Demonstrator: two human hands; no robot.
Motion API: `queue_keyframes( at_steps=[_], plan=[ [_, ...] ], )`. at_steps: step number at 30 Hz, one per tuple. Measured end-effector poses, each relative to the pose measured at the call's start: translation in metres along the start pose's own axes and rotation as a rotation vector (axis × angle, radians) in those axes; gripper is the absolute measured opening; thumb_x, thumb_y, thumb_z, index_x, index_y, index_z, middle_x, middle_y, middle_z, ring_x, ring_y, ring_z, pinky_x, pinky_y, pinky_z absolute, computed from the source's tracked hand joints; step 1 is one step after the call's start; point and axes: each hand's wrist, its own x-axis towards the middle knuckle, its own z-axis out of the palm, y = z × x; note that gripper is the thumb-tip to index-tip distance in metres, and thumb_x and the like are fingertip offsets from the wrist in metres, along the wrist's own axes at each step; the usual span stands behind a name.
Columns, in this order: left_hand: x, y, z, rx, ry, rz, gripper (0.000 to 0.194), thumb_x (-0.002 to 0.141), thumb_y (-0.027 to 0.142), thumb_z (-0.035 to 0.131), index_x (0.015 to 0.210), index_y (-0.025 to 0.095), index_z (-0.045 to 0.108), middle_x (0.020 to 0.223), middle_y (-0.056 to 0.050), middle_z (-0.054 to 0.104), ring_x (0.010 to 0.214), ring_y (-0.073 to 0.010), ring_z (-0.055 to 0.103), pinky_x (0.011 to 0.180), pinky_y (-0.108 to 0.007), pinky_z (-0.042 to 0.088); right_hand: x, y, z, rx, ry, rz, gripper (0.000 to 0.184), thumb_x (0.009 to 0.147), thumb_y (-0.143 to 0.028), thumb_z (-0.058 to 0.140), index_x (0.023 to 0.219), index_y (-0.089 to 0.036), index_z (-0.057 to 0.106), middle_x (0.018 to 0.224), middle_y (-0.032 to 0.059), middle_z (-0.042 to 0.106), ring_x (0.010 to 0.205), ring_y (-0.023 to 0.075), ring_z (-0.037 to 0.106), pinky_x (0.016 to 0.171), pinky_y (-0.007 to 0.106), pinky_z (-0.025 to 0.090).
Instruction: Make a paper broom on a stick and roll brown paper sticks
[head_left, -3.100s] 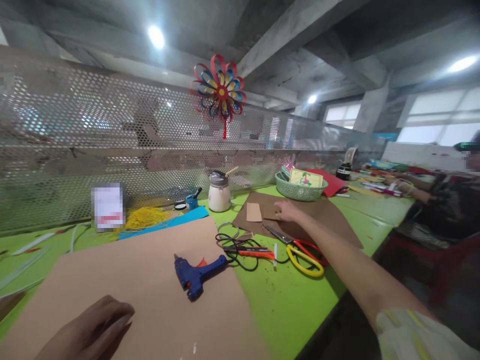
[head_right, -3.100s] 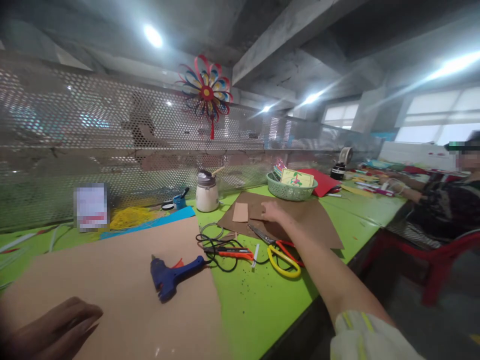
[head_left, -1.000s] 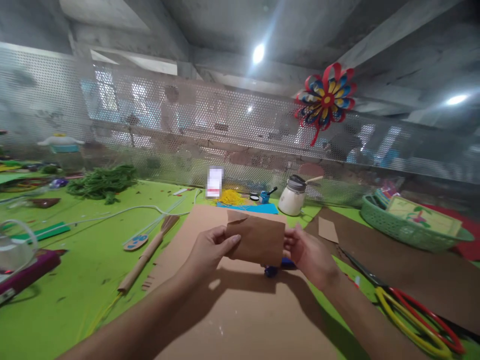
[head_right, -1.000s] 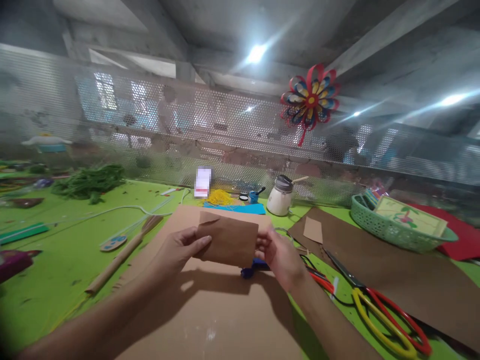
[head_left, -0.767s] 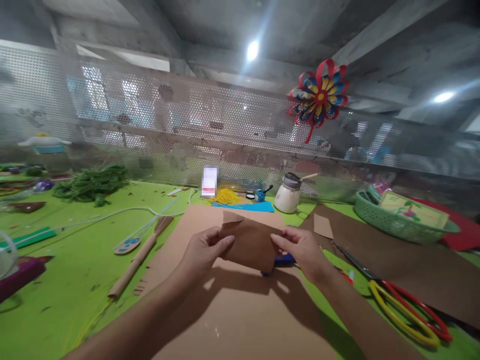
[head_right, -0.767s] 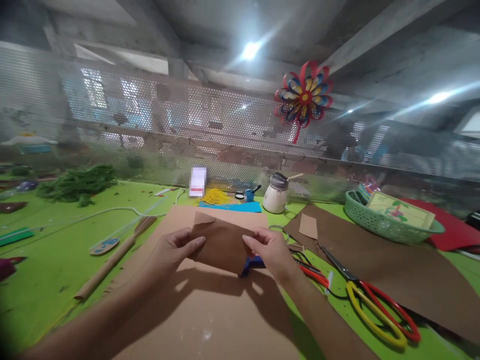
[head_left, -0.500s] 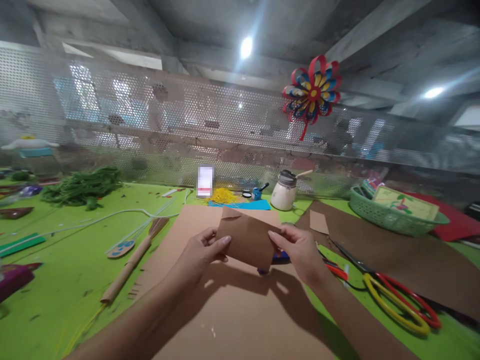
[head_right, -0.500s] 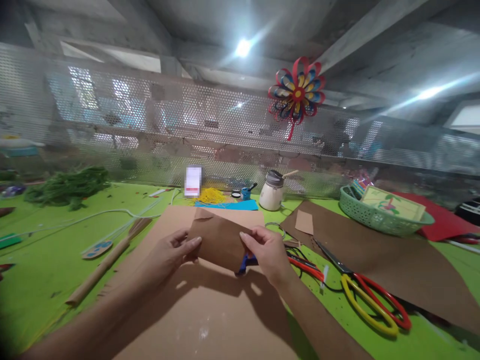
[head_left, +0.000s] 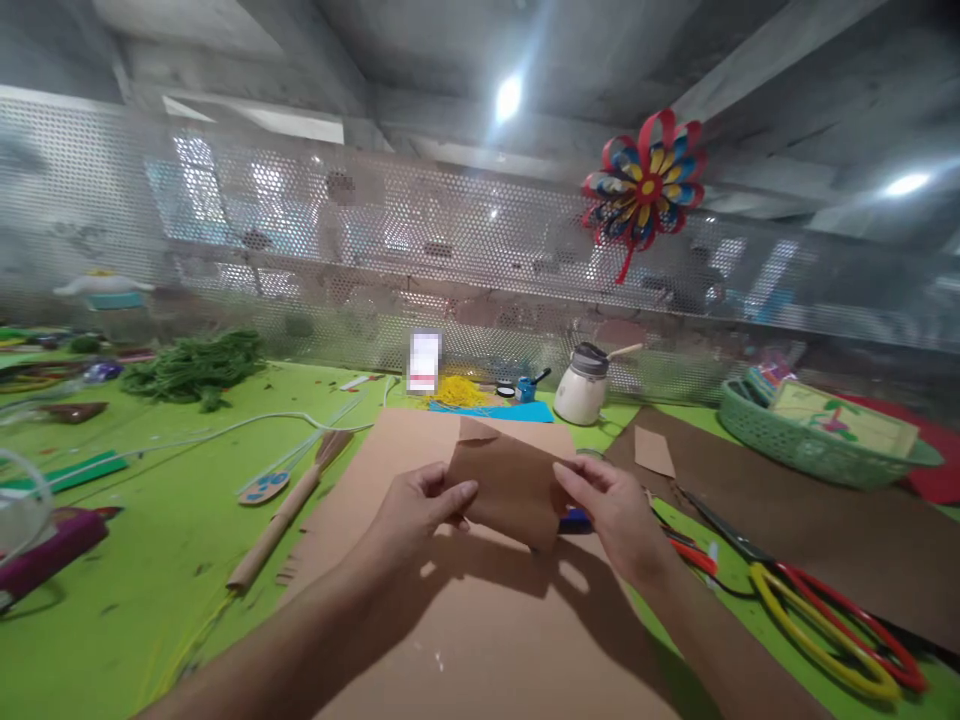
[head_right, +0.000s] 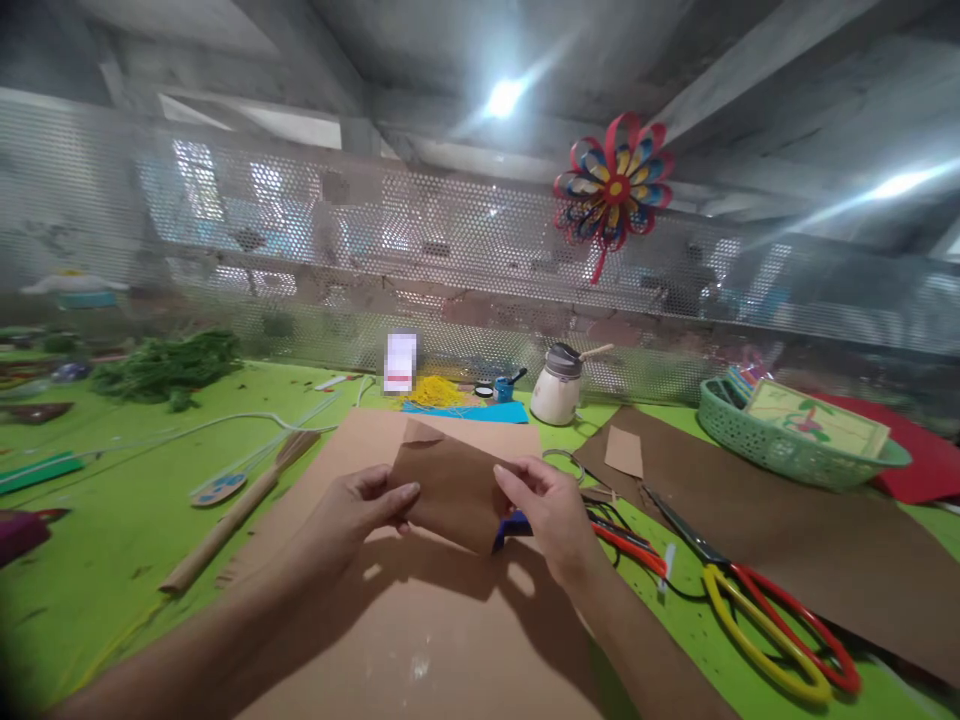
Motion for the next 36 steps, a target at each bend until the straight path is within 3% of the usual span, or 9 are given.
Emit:
queue_keyframes(
  at_steps=[9, 16, 19, 22, 27, 36],
  plan=[
    [0.002, -0.006, -0.002, -0.182, -0.001, -0.011, 0.031, 0.072, 0.041, 0.077, 0.081, 0.012, 0.071, 0.083, -0.010, 0.070, 0.076, -0.0189, 0.062, 0.070, -0.029, 0.049, -0.006, 0.001, 0.004, 0.076, 0.006, 0.116, 0.032, 0.073, -0.044, 0.078, 0.074, -0.015, 0.065, 0.064, -0.0012, 0.061, 0.056, 0.0105, 0.052, 0.054, 0.024, 0.044],
    [0.003, 0.002, -0.005, -0.294, 0.114, -0.002, 0.031, 0.071, 0.037, 0.079, 0.088, 0.012, 0.072, 0.086, -0.008, 0.072, 0.081, -0.0178, 0.063, 0.073, -0.025, 0.048, -0.021, -0.007, 0.018, 0.010, -0.240, 0.262, 0.036, 0.069, -0.043, 0.080, 0.063, -0.015, 0.059, 0.055, -0.0009, 0.060, 0.050, 0.0103, 0.055, 0.052, 0.023, 0.041],
    [0.000, 0.000, -0.001, -0.442, 0.059, -0.036, 0.032, 0.077, 0.037, 0.074, 0.099, 0.014, 0.071, 0.092, -0.007, 0.073, 0.081, -0.0178, 0.065, 0.076, -0.027, 0.050, -0.023, -0.008, 0.023, 0.003, -0.201, 0.267, 0.039, 0.067, -0.046, 0.081, 0.062, -0.015, 0.059, 0.054, -0.0011, 0.061, 0.046, 0.0082, 0.051, 0.049, 0.022, 0.038],
    [-0.006, -0.006, 0.008, -0.606, -0.021, -0.129, 0.027, 0.081, 0.036, 0.070, 0.094, 0.012, 0.071, 0.086, -0.008, 0.074, 0.074, -0.0190, 0.067, 0.076, -0.032, 0.053, -0.024, -0.006, 0.025, 0.039, -0.159, 0.265, 0.040, 0.066, -0.048, 0.082, 0.063, -0.015, 0.059, 0.054, -0.0010, 0.062, 0.046, 0.0080, 0.051, 0.049, 0.022, 0.038],
    [-0.014, -0.009, 0.018, -0.593, -0.156, -0.217, 0.030, 0.088, 0.032, 0.061, 0.096, 0.006, 0.072, 0.088, -0.016, 0.075, 0.078, -0.0262, 0.071, 0.080, -0.039, 0.056, -0.025, 0.005, 0.026, 0.041, -0.146, 0.266, 0.039, 0.068, -0.048, 0.081, 0.065, -0.015, 0.060, 0.057, -0.0004, 0.064, 0.048, 0.0089, 0.053, 0.050, 0.022, 0.039],
    [-0.011, -0.005, 0.019, -0.578, -0.066, -0.226, 0.027, 0.090, 0.024, 0.056, 0.104, 0.005, 0.070, 0.089, -0.017, 0.076, 0.081, -0.0260, 0.072, 0.080, -0.037, 0.058, -0.023, 0.006, 0.023, -0.044, -0.137, 0.233, 0.040, 0.076, -0.052, 0.072, 0.065, -0.015, 0.060, 0.060, 0.0010, 0.064, 0.050, 0.0105, 0.055, 0.051, 0.023, 0.039]
  ],
)
